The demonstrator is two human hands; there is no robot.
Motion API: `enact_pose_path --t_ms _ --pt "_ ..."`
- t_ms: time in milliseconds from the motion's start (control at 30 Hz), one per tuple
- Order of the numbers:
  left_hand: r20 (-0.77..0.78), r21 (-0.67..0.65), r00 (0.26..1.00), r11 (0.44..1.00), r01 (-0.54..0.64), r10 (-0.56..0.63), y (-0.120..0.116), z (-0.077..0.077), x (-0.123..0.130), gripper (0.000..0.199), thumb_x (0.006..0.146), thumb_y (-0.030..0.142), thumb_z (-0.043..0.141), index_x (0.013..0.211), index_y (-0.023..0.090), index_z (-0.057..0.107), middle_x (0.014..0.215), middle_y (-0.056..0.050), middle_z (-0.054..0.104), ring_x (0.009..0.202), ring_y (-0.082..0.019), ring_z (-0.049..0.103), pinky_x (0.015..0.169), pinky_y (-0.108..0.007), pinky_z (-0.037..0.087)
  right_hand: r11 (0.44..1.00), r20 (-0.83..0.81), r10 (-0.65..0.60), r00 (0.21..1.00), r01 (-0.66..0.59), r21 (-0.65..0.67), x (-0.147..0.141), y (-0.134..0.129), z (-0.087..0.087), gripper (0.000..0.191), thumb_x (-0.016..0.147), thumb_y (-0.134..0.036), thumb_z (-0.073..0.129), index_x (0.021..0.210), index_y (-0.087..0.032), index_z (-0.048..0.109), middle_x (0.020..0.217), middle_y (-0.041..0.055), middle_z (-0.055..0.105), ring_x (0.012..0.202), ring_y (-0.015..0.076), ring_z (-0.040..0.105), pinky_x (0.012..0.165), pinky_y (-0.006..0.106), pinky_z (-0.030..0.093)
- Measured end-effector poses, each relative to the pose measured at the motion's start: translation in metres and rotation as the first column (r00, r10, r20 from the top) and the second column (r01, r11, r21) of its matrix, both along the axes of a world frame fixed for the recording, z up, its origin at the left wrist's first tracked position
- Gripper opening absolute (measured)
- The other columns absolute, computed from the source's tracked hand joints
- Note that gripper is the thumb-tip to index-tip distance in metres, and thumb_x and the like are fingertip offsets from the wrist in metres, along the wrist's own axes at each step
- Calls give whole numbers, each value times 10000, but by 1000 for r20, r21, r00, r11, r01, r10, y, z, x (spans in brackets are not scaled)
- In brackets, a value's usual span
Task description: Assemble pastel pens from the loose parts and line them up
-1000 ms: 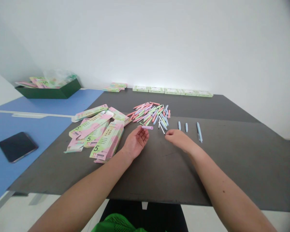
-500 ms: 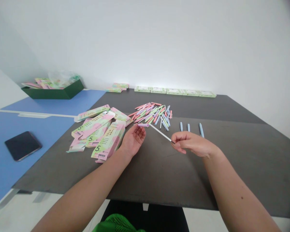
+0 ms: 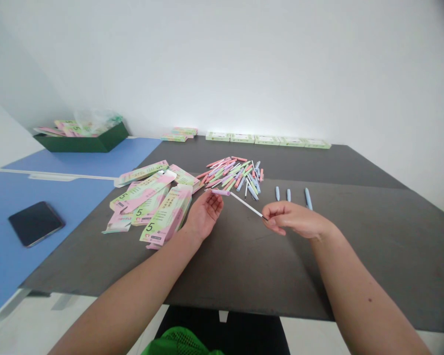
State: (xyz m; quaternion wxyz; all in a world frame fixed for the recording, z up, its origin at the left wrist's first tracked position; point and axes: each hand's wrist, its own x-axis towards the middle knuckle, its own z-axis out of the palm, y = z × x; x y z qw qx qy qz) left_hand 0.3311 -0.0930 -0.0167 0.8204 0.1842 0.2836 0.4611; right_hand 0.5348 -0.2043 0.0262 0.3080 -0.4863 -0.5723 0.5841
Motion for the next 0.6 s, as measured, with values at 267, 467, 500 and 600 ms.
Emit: enact_pose_path --t_ms 267,467,500,600 --pt "-39 6 999 1000 16 -16 1 -2 0 140 837 172 523 732 114 596 627 -11 602 577 -82 594 606 -198 518 1000 28 30 999 -30 -9 1 -1 1 30 703 -176 504 680 -157 503 505 -52 466 455 68 373 505 224 264" --pt "-84 4 996 1000 11 -10 1 -3 0 145 840 162 514 730 111 594 616 -13 595 562 -80 588 585 -189 511 1000 7 8 1000 -7 -20 4 0 -1 15 690 -167 499 677 -159 503 513 -52 466 453 67 364 504 227 261" --pt "-88 4 996 1000 9 -9 1 -3 0 142 839 161 515 730 113 594 617 -13 596 563 -80 589 584 -190 511 1000 0 8 1000 -8 -20 4 0 -1 11 687 -166 498 679 -159 502 514 -53 466 453 67 362 505 227 261" --pt "-95 -6 995 1000 3 -4 1 -4 0 133 835 153 516 732 113 590 617 -11 594 564 -82 590 585 -195 513 1000 0 11 1000 -11 -17 5 0 -2 9 685 -160 495 679 -160 501 515 -53 466 454 68 364 508 228 260"
